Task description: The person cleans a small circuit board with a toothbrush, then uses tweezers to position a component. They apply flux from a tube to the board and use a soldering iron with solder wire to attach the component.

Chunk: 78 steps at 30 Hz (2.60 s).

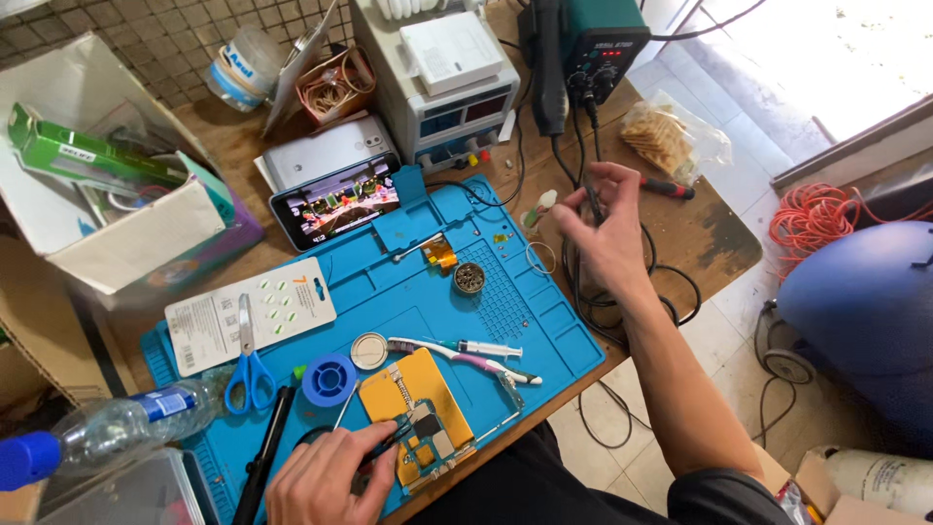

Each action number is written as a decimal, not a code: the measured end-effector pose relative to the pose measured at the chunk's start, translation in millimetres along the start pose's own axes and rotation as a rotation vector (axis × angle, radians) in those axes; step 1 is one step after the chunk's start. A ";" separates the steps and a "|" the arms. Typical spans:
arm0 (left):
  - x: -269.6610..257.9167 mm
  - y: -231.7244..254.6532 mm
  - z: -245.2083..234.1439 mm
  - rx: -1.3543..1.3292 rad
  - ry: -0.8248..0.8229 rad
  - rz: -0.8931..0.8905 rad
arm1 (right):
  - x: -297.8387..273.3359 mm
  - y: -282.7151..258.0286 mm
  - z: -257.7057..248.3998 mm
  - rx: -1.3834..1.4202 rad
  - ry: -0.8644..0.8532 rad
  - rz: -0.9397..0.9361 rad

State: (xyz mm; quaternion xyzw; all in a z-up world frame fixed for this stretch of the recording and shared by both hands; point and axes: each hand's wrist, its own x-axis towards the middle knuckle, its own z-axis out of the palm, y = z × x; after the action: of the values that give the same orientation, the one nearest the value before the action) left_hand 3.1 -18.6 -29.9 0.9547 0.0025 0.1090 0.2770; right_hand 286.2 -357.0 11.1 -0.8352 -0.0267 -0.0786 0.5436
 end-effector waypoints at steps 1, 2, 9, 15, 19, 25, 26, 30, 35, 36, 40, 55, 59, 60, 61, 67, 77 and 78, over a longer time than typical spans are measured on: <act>3.4 3.3 -4.2 0.001 0.000 -0.012 | 0.9 8.2 -5.1 0.000 -0.012 0.002; 5.0 6.6 -8.3 -0.016 0.009 0.014 | 1.3 17.1 -9.1 -0.014 0.060 -0.056; 15.2 19.9 -30.2 -0.114 0.024 0.104 | -43.2 0.5 -17.0 0.151 -0.020 -0.240; 17.5 19.4 -33.6 -0.098 0.076 0.221 | -83.0 -43.0 18.1 -0.261 -0.407 -0.412; 19.5 19.4 -34.9 -0.128 0.067 0.216 | -80.5 -37.2 36.9 -0.289 -0.528 -0.581; 17.9 17.5 -31.2 -0.065 0.076 0.247 | -76.8 -22.5 43.5 -0.416 -0.493 -0.627; 16.7 17.0 -30.7 -0.066 0.088 0.266 | -76.6 -22.0 43.9 -0.428 -0.491 -0.640; 11.8 15.2 -28.3 -0.043 0.082 0.333 | -74.1 -23.7 46.0 -0.424 -0.500 -0.650; 11.4 14.8 -23.8 -0.063 0.084 0.338 | -72.2 -12.7 46.0 -0.318 -0.480 -0.623; 11.8 14.7 -22.5 -0.094 0.110 0.332 | -70.4 -7.0 47.1 -0.266 -0.454 -0.618; 10.5 12.8 -23.3 -0.078 0.131 0.343 | -69.9 -8.1 47.8 -0.217 -0.447 -0.648; 11.7 17.6 -27.8 0.000 0.038 0.384 | -77.8 -30.6 -7.7 -0.041 -0.354 -0.712; 1.7 9.5 -22.4 0.048 0.061 0.345 | -91.2 -21.6 -48.7 0.058 -0.057 -0.755; -0.8 7.3 -21.4 0.054 0.067 0.323 | -94.7 -18.6 -56.8 0.086 0.050 -0.760; -1.8 7.4 -20.8 0.047 0.063 0.330 | -100.9 -17.8 -71.7 0.078 0.056 -0.757; -7.1 -1.2 -21.4 0.018 0.032 0.328 | -119.6 -36.0 -170.2 -0.273 -0.883 0.136; -14.7 -5.1 -26.6 0.053 -0.080 0.258 | -149.3 267.5 -141.2 -1.136 -0.737 0.564; -15.0 -4.7 -25.3 0.063 -0.075 0.249 | -141.5 329.6 -143.1 -1.120 -0.749 0.392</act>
State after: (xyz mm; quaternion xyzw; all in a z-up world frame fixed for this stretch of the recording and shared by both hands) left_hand -16.6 -2.2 -14.6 0.9592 -0.1228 0.1065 0.2313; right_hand 174.8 -616.2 -252.7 -0.9500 -0.0167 0.3118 -0.0101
